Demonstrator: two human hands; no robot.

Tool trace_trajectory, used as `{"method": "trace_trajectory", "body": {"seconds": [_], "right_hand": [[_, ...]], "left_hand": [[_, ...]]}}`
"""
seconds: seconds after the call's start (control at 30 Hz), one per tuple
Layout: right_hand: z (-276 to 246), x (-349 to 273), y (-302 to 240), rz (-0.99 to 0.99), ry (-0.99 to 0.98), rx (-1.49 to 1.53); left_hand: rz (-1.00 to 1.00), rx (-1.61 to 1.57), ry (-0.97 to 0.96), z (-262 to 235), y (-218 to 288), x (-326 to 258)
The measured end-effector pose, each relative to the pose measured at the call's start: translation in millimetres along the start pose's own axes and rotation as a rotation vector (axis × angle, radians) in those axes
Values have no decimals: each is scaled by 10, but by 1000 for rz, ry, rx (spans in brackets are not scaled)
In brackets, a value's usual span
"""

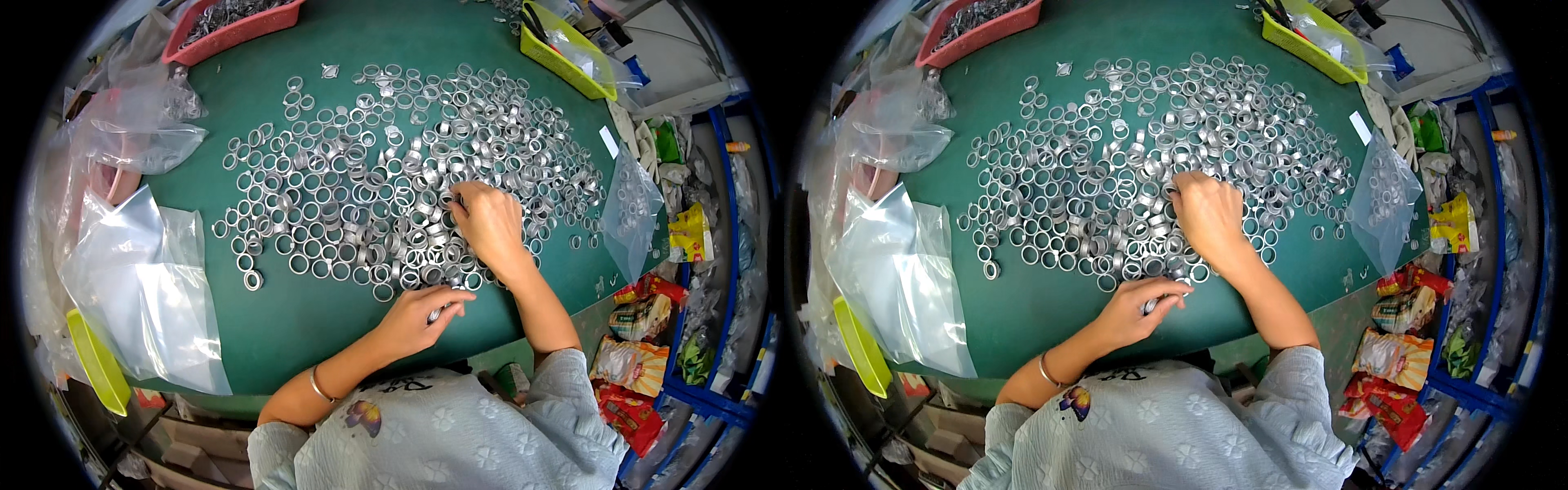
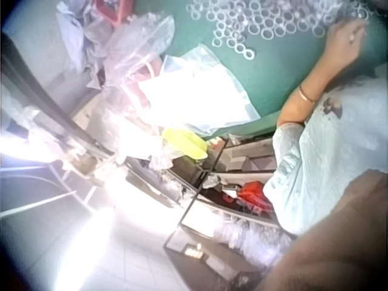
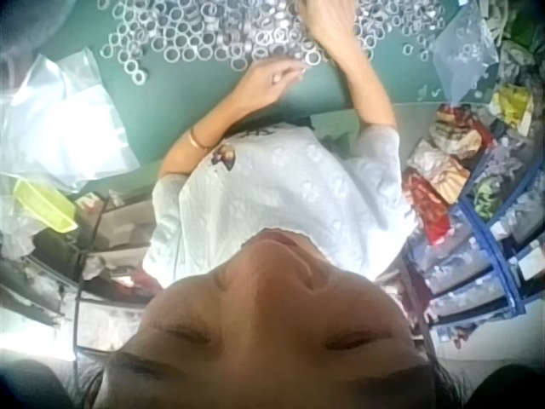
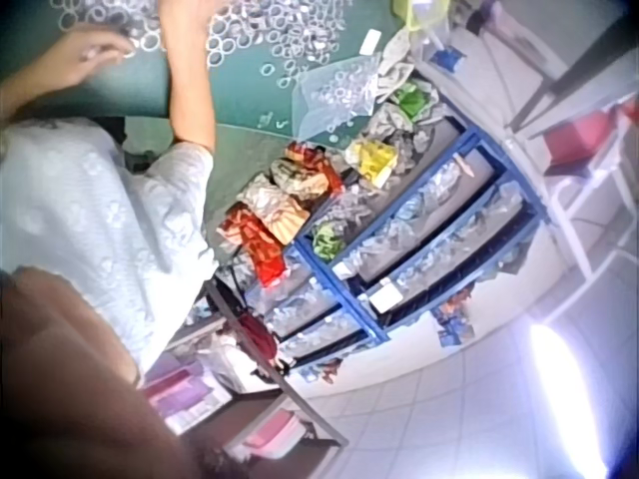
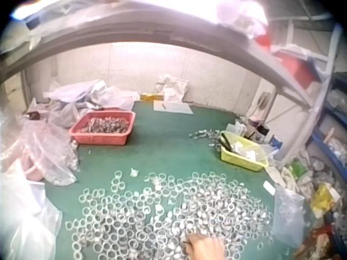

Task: The person sorts metal rings on a table and places them into plastic bags, then moves several bags onto a storage shelf.

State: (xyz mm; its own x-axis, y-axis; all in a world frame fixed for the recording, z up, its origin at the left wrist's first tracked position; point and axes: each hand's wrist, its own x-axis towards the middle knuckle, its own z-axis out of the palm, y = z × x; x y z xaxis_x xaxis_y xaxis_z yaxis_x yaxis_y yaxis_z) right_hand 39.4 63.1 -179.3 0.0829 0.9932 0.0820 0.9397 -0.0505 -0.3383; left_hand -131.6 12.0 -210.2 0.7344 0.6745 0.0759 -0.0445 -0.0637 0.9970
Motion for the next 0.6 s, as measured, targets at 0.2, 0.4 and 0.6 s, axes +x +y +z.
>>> {"method": "trace_trajectory", "body": {"seconds": [0.2,0.4,0.6], "right_hand": [[-145,-142,81,9,-4,69],[-411,-187,334,-124,-333,221],[-409,-18,283,135,-56,265]], "left_hand": [[-23,-1,-10,-25,39,15],[5,-2,6,-13,20,12],[-25,13,-33,-21,24,17]]}}
